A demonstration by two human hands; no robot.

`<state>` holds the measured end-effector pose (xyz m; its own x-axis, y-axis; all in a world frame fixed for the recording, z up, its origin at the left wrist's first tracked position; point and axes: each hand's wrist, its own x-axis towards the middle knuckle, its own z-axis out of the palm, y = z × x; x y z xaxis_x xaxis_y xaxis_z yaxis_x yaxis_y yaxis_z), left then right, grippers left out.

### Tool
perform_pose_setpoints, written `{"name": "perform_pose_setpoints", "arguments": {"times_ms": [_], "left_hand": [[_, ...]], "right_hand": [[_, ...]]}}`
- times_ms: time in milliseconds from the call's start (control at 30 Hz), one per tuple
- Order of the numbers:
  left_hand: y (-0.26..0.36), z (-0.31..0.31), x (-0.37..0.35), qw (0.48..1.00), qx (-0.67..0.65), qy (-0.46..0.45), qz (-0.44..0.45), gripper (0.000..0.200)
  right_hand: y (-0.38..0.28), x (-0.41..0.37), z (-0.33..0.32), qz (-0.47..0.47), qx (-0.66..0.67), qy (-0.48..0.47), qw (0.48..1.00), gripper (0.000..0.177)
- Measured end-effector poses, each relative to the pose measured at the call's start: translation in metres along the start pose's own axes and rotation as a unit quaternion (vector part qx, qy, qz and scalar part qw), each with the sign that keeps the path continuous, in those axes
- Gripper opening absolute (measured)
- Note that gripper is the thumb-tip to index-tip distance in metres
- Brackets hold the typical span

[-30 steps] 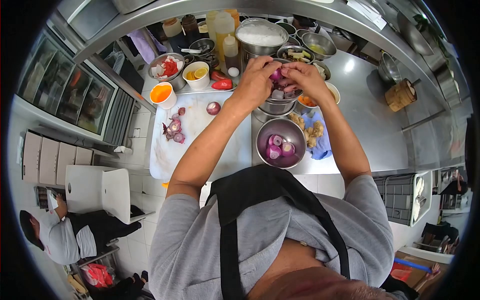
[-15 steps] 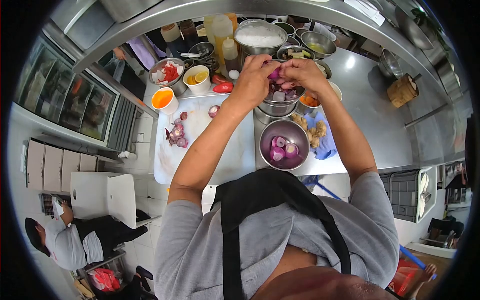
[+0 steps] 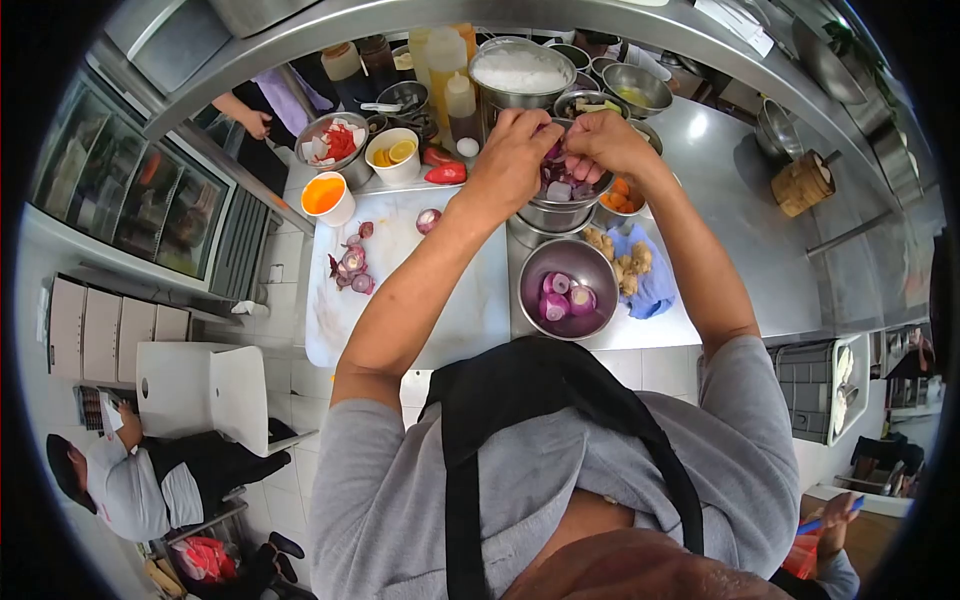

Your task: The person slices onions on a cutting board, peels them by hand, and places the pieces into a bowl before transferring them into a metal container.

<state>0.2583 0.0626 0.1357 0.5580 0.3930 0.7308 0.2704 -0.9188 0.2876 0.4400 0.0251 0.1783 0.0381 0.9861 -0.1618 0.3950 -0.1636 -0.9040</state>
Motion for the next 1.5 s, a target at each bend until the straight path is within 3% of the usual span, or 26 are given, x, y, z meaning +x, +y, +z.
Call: {"name": "perform_pose_setpoints", "arguments": {"times_ms": [167, 333, 567, 667, 833, 933, 1000, 1233, 1333, 1500], "left_hand": [[0.000, -0.001, 0.002, 1.000, 0.002, 0.001, 0.001, 0.045], [-0.007, 0.002, -0.001, 0.999, -0.030, 0.019, -0.022, 0.046], [-0.008, 0.005, -0.005, 0.983, -0.120, 0.041, -0.133, 0.049], [-0.009, 0.000, -0.004, 0.967, -0.173, 0.058, -0.177, 0.049], [-0.015, -0.003, -0.002, 0.944, -0.256, 0.042, -0.206, 0.046], [-0.019, 0.006, -0.003, 0.865, -0.403, 0.031, -0.298, 0.045], [-0.017, 0.005, -0.003, 0.841, -0.437, 0.025, -0.318, 0.044], [-0.013, -0.002, 0.001, 0.737, -0.524, -0.022, -0.425, 0.035], [-0.012, -0.003, 0.000, 0.692, -0.581, -0.014, -0.429, 0.033], [-0.008, 0.001, 0.000, 0.641, -0.642, 0.002, -0.421, 0.035]], "right_hand": [[0.004, 0.006, 0.008, -0.027, -0.037, 0.052, 0.998, 0.018], [0.014, 0.013, 0.013, -0.064, 0.011, 0.076, 0.995, 0.017], [0.012, 0.003, 0.010, -0.045, 0.092, 0.053, 0.993, 0.011], [0.023, 0.004, 0.004, -0.012, 0.096, 0.057, 0.994, 0.014], [0.038, 0.009, 0.006, -0.063, 0.031, 0.091, 0.993, 0.018], [0.045, 0.012, 0.005, -0.109, -0.027, 0.102, 0.988, 0.015], [0.047, 0.008, 0.009, -0.146, -0.079, 0.127, 0.978, 0.012], [0.037, -0.008, 0.014, -0.193, 0.068, 0.051, 0.978, 0.058], [0.039, -0.009, 0.015, -0.264, 0.119, 0.040, 0.956, 0.052], [0.038, -0.012, 0.016, -0.310, 0.016, 0.073, 0.948, 0.053]]}}
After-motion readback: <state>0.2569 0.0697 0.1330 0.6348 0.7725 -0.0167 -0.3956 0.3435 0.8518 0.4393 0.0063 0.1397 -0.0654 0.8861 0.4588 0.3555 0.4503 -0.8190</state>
